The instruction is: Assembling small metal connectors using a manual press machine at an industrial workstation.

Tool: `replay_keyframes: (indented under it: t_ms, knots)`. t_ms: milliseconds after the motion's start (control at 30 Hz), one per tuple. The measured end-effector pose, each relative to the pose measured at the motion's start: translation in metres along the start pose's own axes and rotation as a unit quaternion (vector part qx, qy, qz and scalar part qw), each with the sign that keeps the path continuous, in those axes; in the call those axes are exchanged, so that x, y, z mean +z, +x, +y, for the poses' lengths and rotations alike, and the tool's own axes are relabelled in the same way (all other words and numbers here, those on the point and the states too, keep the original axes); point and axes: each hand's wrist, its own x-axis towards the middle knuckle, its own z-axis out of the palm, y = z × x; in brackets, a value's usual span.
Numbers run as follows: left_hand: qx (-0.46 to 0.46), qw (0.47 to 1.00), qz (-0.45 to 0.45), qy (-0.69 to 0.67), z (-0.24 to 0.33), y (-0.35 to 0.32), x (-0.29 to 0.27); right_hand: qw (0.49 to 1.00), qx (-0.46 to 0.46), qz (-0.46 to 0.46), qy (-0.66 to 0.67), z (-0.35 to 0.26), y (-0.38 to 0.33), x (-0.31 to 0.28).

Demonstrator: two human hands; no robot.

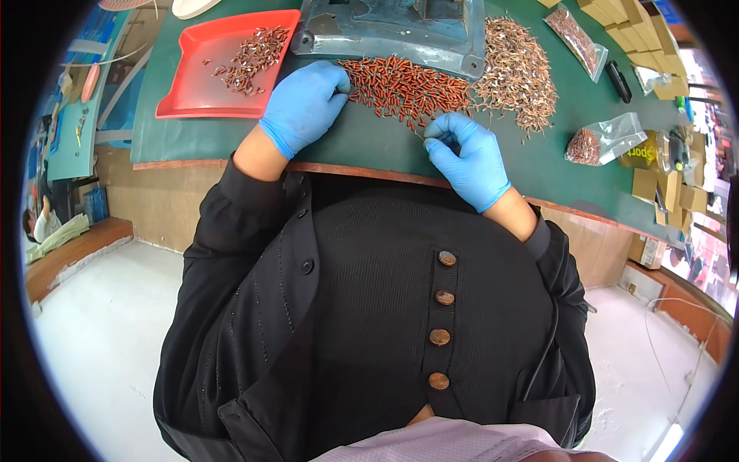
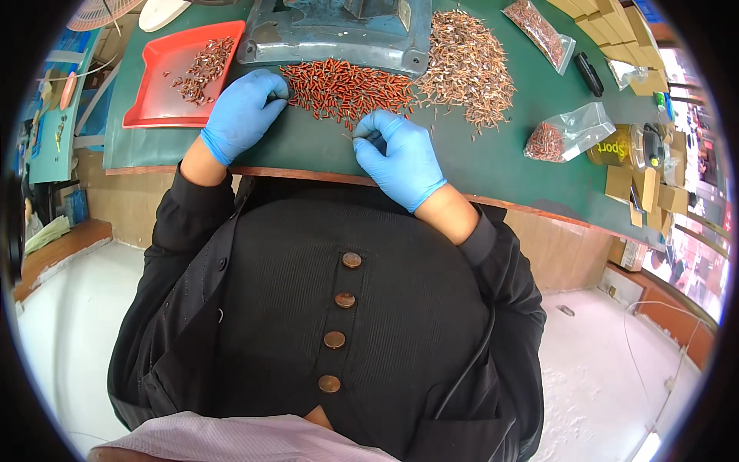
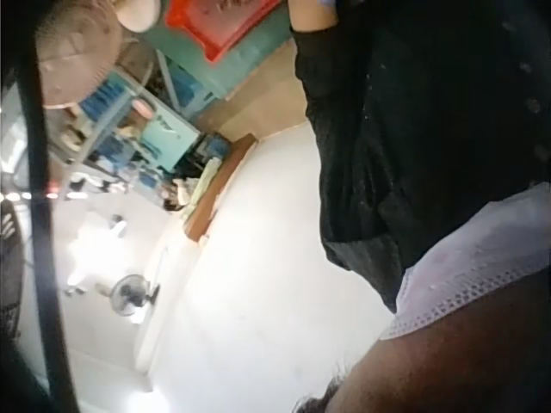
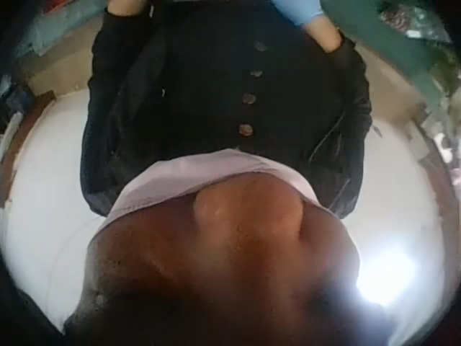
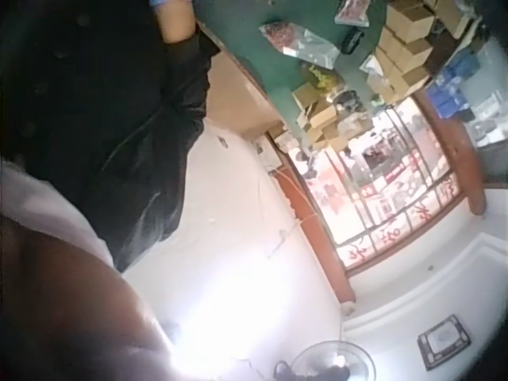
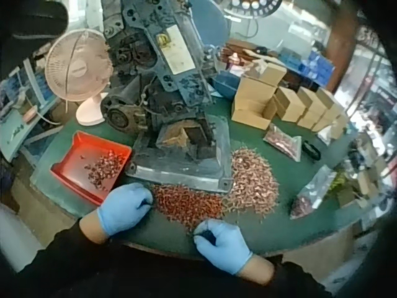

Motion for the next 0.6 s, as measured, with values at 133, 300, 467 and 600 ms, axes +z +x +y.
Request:
replay_keyframes:
  t_ms: [133, 300, 467, 600]
  knots:
    - [0.016, 0.999, 0.029, -0.019, 0.003, 0.001, -0.004, 1.0, 0.004, -0.008, 0.016, 0.001, -0.001, -0.001]
    - [0.047, 0.991, 0.064, -0.106, 0.005, 0.006, 0.004, 0.999, 0.017, -0.019, 0.03, 0.005, -0.003, 0.0]
    - [-0.087, 0.884, 0.011, -0.46, 0.03, 0.001, 0.0, 0.992, 0.028, -0.001, 0.122, 0.009, -0.005, -0.003]
    - [-0.15, 0.74, -0.038, -0.655, 0.05, 0.0, 0.003, 0.989, 0.02, 0.007, 0.144, -0.005, -0.007, -0.007]
